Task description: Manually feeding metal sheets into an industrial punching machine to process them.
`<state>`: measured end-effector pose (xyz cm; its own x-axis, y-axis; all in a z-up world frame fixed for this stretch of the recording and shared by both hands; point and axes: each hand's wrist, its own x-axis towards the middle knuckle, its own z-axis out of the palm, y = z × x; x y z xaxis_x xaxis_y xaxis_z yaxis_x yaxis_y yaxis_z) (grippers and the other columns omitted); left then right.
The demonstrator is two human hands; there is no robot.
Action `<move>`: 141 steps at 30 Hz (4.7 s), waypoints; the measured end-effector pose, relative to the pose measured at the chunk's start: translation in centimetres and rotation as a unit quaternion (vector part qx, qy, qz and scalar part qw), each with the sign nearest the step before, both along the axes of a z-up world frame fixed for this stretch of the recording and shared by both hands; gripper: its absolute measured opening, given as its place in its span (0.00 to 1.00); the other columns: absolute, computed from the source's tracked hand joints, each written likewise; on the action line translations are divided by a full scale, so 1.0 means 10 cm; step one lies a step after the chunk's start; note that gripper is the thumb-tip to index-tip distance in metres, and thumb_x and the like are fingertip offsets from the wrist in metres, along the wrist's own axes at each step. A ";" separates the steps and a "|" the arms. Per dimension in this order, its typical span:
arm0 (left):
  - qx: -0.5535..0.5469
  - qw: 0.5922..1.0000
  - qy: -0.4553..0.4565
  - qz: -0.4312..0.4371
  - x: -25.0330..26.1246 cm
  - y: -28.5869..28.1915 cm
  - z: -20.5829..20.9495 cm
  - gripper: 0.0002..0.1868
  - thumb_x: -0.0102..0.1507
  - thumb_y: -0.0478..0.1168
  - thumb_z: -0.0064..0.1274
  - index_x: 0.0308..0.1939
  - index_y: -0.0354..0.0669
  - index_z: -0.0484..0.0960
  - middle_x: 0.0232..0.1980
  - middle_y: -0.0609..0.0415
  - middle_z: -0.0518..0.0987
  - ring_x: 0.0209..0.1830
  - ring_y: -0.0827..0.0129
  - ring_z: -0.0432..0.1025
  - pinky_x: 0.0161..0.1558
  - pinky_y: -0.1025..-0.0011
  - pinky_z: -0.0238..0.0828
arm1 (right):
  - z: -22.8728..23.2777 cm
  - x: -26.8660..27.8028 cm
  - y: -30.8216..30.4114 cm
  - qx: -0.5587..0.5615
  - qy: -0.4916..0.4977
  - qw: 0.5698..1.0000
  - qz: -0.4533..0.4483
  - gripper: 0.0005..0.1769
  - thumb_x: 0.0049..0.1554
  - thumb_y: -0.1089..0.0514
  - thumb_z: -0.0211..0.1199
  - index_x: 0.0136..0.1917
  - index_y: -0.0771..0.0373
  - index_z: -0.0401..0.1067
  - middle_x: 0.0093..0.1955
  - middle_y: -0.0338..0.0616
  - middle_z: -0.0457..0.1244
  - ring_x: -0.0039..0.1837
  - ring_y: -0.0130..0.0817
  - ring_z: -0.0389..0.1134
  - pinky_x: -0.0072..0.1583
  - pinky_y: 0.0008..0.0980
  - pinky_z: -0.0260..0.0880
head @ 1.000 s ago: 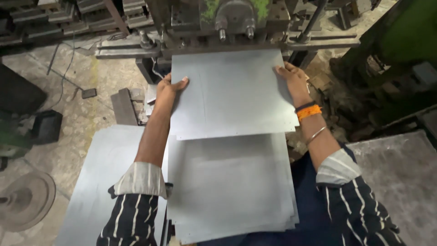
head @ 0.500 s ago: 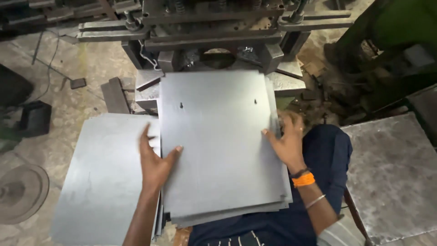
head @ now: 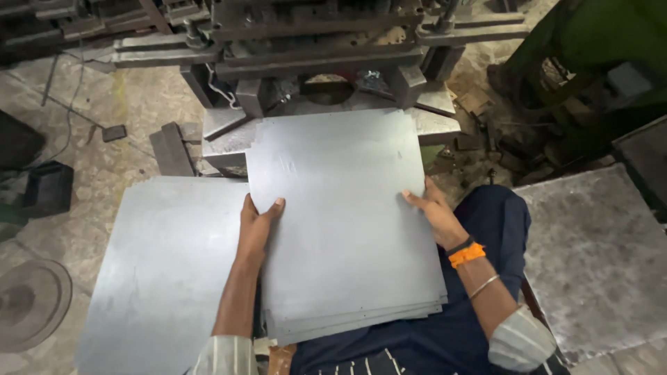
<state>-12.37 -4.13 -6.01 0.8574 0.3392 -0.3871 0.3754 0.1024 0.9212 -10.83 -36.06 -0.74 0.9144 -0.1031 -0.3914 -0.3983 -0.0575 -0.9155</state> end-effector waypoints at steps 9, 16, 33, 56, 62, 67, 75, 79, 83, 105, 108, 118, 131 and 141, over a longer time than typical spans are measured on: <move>-0.028 0.999 0.012 0.014 0.01 0.12 -0.07 0.33 0.58 0.35 0.66 0.65 0.33 0.73 0.54 0.30 0.78 0.55 0.45 0.75 0.52 0.45 0.70 | -0.43 0.13 -0.56 0.020 0.019 0.999 -0.024 0.36 0.53 0.60 0.71 0.73 0.62 0.65 0.64 0.56 0.62 0.60 0.44 0.67 0.53 0.44 0.71; -0.011 0.998 0.029 -0.051 -0.23 -0.95 0.71 0.26 0.56 0.33 0.64 0.57 0.37 0.75 0.41 0.40 0.77 0.38 0.49 0.76 0.38 0.50 0.76 | 0.30 -0.41 -1.35 0.039 0.043 0.994 -0.095 0.34 0.50 0.59 0.71 0.69 0.62 0.68 0.49 0.50 0.65 0.47 0.44 0.71 0.45 0.44 0.74; -0.107 0.931 0.129 -0.324 -0.38 -4.15 -0.28 0.59 0.61 0.48 0.63 0.79 0.38 0.31 0.81 0.31 0.41 0.83 0.46 0.39 0.78 0.45 0.36 | -0.65 -0.62 -4.39 -0.702 0.003 0.712 -0.031 0.34 0.67 0.35 0.50 0.76 0.57 0.67 0.73 0.63 0.61 0.71 0.65 0.63 0.70 0.62 0.58; -0.307 0.923 -0.093 -0.213 0.03 -2.91 -0.32 0.18 0.64 0.30 0.53 0.58 0.32 0.71 0.48 0.37 0.83 0.37 0.57 0.83 0.35 0.72 0.82 | -1.47 -0.84 -1.85 -0.724 -0.074 0.682 -0.070 0.46 0.58 0.33 0.54 0.77 0.67 0.56 0.78 0.63 0.51 0.78 0.62 0.51 0.73 0.58 0.51; -0.323 0.916 -0.122 -0.205 -0.12 -2.91 -0.32 0.16 0.65 0.30 0.53 0.56 0.30 0.72 0.45 0.36 0.83 0.35 0.57 0.82 0.34 0.70 0.83 | -1.59 -0.89 -1.86 -0.772 -0.082 0.626 -0.071 0.39 0.65 0.38 0.49 0.77 0.70 0.57 0.76 0.63 0.54 0.76 0.64 0.54 0.72 0.57 0.55; -0.304 0.922 -0.126 -0.202 -0.15 -2.75 -0.18 0.14 0.64 0.29 0.53 0.54 0.29 0.73 0.44 0.35 0.83 0.34 0.58 0.82 0.35 0.71 0.83 | -1.69 -0.90 -2.12 -0.799 -0.133 0.583 -0.066 0.37 0.67 0.38 0.49 0.75 0.69 0.62 0.73 0.61 0.59 0.73 0.64 0.59 0.69 0.56 0.59; -0.259 0.951 -0.122 -0.117 -0.01 -1.74 0.05 0.06 0.66 0.30 0.49 0.46 0.35 0.78 0.39 0.41 0.85 0.31 0.65 0.82 0.32 0.80 0.81 | -0.69 -0.36 -1.16 -0.536 -0.283 0.794 -0.048 0.23 0.61 0.59 0.60 0.68 0.68 0.66 0.59 0.56 0.62 0.59 0.60 0.66 0.58 0.53 0.65; -0.192 0.966 -0.171 -0.013 0.10 -1.01 0.00 0.05 0.66 0.31 0.50 0.46 0.36 0.79 0.38 0.45 0.85 0.32 0.67 0.81 0.33 0.79 0.79 | 0.00 -0.02 0.36 -0.313 -0.369 0.875 0.021 0.16 0.67 0.60 0.58 0.65 0.71 0.69 0.55 0.58 0.66 0.55 0.57 0.70 0.55 0.45 0.73; 0.126 0.962 -0.225 0.087 0.07 0.05 -0.18 0.08 0.67 0.39 0.55 0.51 0.46 0.81 0.45 0.46 0.82 0.43 0.57 0.79 0.43 0.68 0.77 | -0.40 0.11 1.66 -0.119 -0.280 0.921 0.242 0.19 0.58 0.53 0.66 0.63 0.50 0.74 0.54 0.38 0.72 0.53 0.40 0.75 0.51 0.35 0.76; 0.462 0.850 0.117 0.223 -1.32 3.71 0.13 0.26 0.66 0.56 0.65 0.31 0.35 0.84 0.23 0.52 0.74 0.21 0.60 0.66 0.32 0.63 0.67 | -1.45 -0.32 3.00 -0.338 -0.354 0.728 0.481 0.36 0.61 0.42 0.50 0.78 0.58 0.55 0.84 0.56 0.38 0.84 0.54 0.35 0.76 0.60 0.33; 0.328 0.905 0.061 0.264 -1.36 3.41 0.46 0.31 0.68 0.47 0.67 0.19 0.41 0.66 0.21 0.61 0.60 0.18 0.73 0.51 0.22 0.71 0.54 | -0.95 -0.40 2.87 -0.014 -0.220 0.902 0.370 0.47 0.60 0.48 0.55 0.81 0.68 0.34 0.85 0.60 0.33 0.84 0.53 0.37 0.78 0.50 0.43; -0.001 0.999 -0.027 0.046 -0.44 1.57 0.35 0.16 0.58 0.36 0.64 0.50 0.47 0.82 0.30 0.57 0.79 0.29 0.68 0.78 0.31 0.74 0.76 | -0.15 0.10 0.93 0.088 -0.174 0.981 0.021 0.22 0.55 0.63 0.68 0.63 0.61 0.71 0.46 0.45 0.67 0.42 0.33 0.71 0.44 0.33 0.76; -0.016 0.990 -0.119 -0.079 0.97 0.34 0.66 0.37 0.51 0.43 0.71 0.63 0.45 0.77 0.46 0.46 0.82 0.44 0.59 0.78 0.48 0.60 0.77 | 0.09 1.64 -0.40 0.044 -0.158 0.986 0.024 0.24 0.54 0.54 0.70 0.64 0.50 0.75 0.48 0.39 0.70 0.46 0.29 0.74 0.47 0.31 0.75; 0.040 0.993 -0.096 -0.047 1.57 0.42 0.61 0.35 0.51 0.48 0.73 0.61 0.45 0.81 0.41 0.47 0.82 0.37 0.61 0.80 0.40 0.62 0.78 | 0.06 2.23 -0.28 0.064 -0.166 0.984 0.000 0.25 0.48 0.56 0.76 0.58 0.59 0.78 0.40 0.43 0.70 0.42 0.27 0.74 0.46 0.27 0.76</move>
<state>3.31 0.04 0.12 0.9424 0.2772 -0.1872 0.1955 -0.0021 0.9807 11.43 -38.91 -0.13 0.9940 -0.0721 -0.0817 -0.0770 0.0657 -0.9949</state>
